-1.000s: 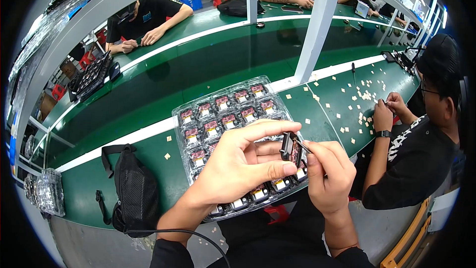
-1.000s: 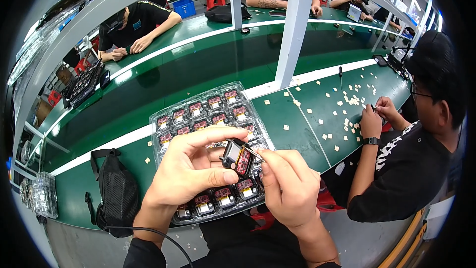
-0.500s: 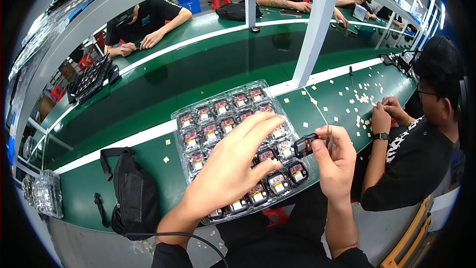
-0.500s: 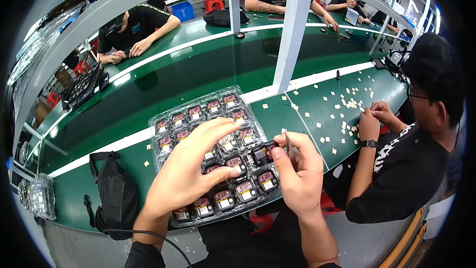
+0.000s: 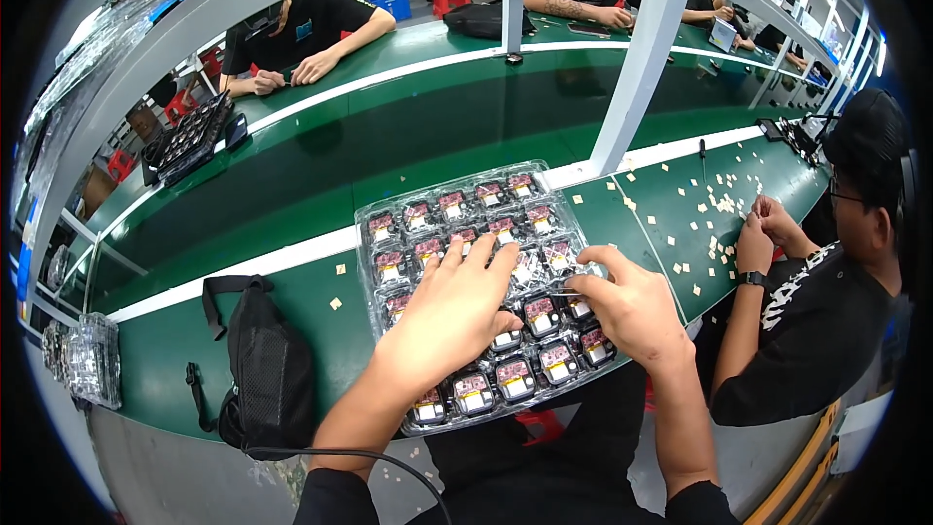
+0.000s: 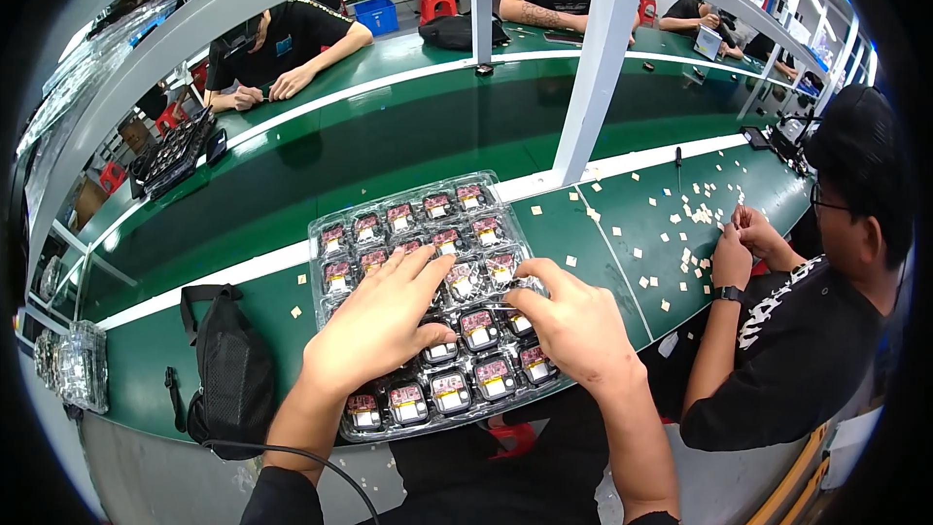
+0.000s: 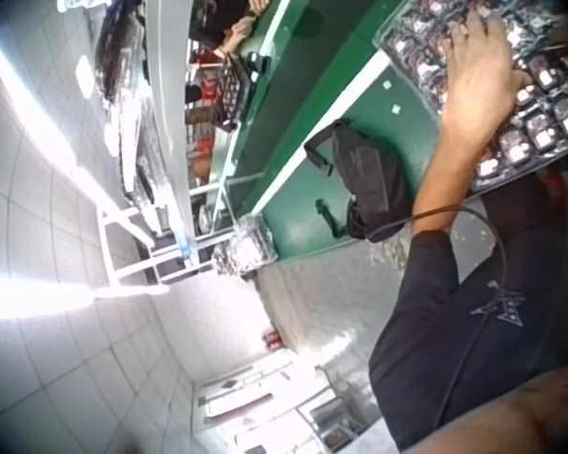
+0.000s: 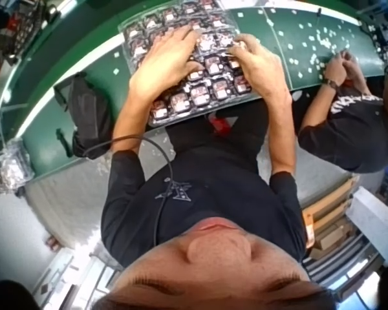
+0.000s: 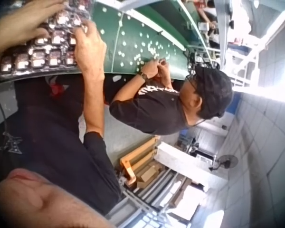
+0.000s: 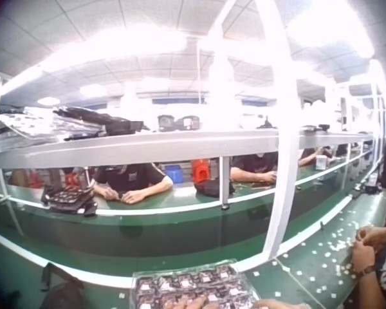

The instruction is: The recorder is assembling small electronic components, specifically smartwatches, at a production line station.

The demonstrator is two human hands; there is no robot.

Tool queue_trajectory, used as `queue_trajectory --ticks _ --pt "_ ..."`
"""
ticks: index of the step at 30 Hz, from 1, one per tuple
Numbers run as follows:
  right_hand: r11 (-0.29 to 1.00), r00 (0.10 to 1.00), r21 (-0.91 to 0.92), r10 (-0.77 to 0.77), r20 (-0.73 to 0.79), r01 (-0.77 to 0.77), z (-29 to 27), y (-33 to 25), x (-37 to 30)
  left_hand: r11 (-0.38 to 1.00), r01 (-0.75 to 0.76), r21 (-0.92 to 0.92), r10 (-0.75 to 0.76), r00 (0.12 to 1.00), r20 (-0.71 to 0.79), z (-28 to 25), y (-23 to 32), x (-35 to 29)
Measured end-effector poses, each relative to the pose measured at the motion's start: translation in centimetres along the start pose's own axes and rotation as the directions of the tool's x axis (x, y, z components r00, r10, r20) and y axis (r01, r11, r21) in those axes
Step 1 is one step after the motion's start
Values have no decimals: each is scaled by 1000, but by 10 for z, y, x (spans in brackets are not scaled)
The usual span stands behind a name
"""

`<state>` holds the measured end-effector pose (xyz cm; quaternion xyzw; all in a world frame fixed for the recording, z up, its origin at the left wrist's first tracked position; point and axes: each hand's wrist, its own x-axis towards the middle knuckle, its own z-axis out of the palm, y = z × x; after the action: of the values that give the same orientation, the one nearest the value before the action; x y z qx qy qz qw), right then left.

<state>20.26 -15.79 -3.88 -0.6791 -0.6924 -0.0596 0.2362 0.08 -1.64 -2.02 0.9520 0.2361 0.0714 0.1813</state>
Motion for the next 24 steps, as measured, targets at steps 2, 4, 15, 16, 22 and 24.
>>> queue_trajectory --ticks 2,4,15,16,22,24 --pt "999 999 10 37 21 -37 -1 -1 -1 1000 5 7 -5 1000 24 -2 1 1" --pt "999 999 37 36 3 -36 -1 -2 -2 1000 11 6 -11 999 34 -2 1 2" --pt "988 986 62 148 -71 -143 5 1 -11 999 24 22 -25 998 53 -1 -2 5" --pt "992 991 50 121 -53 -119 5 1 -9 1000 20 23 -21 998 53 -2 -1 5" --pt "994 995 35 101 1 -101 4 1 -11 999 41 20 -42 999 24 1 -1 5" --pt "991 992 39 127 -17 -126 4 -1 -12 999 35 30 -36 999 23 2 0 4"
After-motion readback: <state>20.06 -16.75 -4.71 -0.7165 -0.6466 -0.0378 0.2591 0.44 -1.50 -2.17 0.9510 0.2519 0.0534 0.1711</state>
